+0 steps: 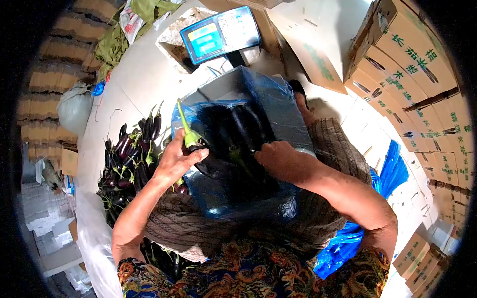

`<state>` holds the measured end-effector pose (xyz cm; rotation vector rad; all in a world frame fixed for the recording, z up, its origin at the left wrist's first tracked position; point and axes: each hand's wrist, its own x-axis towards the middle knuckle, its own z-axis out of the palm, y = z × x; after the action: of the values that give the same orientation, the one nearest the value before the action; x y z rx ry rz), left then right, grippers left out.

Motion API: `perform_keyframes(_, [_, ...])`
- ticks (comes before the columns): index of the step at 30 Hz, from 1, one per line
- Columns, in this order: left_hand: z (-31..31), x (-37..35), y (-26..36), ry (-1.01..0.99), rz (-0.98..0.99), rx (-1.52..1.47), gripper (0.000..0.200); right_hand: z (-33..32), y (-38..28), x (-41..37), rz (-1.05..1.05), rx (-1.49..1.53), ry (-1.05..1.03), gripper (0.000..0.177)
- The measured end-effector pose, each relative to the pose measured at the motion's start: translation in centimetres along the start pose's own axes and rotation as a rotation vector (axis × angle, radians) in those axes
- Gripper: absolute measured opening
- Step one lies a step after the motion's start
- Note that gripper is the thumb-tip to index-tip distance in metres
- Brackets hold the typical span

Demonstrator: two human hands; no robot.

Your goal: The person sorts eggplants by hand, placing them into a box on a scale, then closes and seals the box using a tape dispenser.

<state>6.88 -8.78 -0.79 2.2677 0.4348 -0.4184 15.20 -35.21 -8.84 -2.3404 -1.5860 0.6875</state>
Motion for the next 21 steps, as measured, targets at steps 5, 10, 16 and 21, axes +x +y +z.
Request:
perform_keyframes(5, [1.1,-1.5,1.7,-0.117,0.105,0.105,0.049,0.3,0.2,1.1,-0.060,0.155,-0.106,0.031])
perform_keyframes(10, [2.9,-1.2,-0.3,-0.160,0.066,0.032,0.042,2.4,-0.3,3.3,-0.170,0.101,-0.207,0.043])
perform_keyframes(16, [2.9,-2.6,-0.8,-0.193,0.184,0.097,0.028,0.8,-0.3,3.2,0.011,0.231,-0.146,0.035])
perform_keyframes(21, [3.6,-2.3,-2.3,-0.252,0.149,-0.029,0.028,3.4,-0.8,2.3,0.096,0.048,-0.019,0.041])
